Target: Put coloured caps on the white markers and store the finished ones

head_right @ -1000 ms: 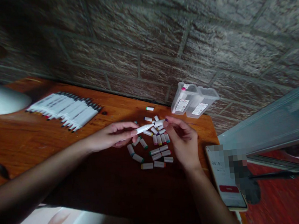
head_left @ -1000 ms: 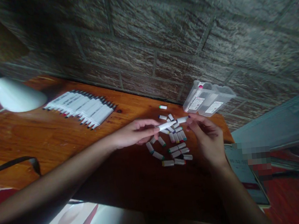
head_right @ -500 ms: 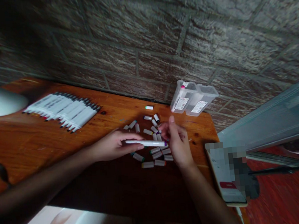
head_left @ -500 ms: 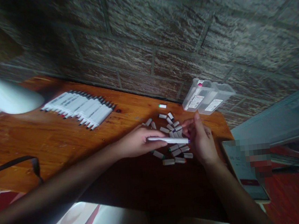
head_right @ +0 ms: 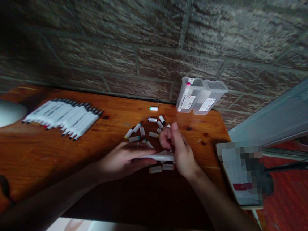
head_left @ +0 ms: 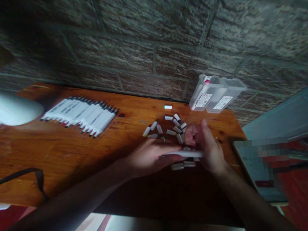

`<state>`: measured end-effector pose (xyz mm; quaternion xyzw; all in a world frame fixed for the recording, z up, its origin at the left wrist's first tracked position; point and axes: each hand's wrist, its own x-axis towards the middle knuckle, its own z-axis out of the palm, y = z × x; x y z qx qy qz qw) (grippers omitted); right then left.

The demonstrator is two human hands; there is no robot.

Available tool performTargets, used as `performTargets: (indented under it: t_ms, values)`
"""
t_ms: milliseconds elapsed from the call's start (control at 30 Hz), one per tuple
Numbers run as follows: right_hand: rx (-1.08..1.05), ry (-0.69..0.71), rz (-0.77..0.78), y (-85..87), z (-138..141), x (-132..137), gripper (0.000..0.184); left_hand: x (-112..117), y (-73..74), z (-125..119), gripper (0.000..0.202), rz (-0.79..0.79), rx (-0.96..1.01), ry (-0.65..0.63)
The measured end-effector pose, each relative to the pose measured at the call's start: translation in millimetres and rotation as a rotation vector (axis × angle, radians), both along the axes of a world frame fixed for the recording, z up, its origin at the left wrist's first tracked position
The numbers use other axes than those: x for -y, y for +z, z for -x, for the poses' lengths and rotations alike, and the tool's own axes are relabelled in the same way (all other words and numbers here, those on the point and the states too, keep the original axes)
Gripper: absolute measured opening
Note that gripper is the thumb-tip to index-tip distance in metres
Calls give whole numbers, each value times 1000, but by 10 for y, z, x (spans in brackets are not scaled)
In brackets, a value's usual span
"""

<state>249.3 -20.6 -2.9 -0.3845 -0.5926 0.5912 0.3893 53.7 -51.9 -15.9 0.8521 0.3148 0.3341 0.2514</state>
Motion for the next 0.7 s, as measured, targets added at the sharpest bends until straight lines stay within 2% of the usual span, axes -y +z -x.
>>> performTargets:
  t_ms: [100, 167, 267, 367, 533, 700]
  values:
    - [38, -201, -74, 17, -60, -52, 58, 1, 27, 7, 23, -38, 1, 110]
    - [104, -287, -121, 16, -74, -85, 50, -17, 6, 63, 24, -69, 43, 199]
    - [134, -228, -138, -2, -58, -105, 35, -76, -72, 185, 27, -75, 88, 311]
    - [67, -178, -197, 0, -22, -74, 22, -150, -144, 269, 26, -38, 101, 346]
    - [-10, -189, -306, 74, 10, 43, 21, -206, -148, 280, 24, 14, 114, 332]
    - [-96, -196, -295, 104, -30, 25, 22, -220, -81, 277, 33, 60, 252, 381]
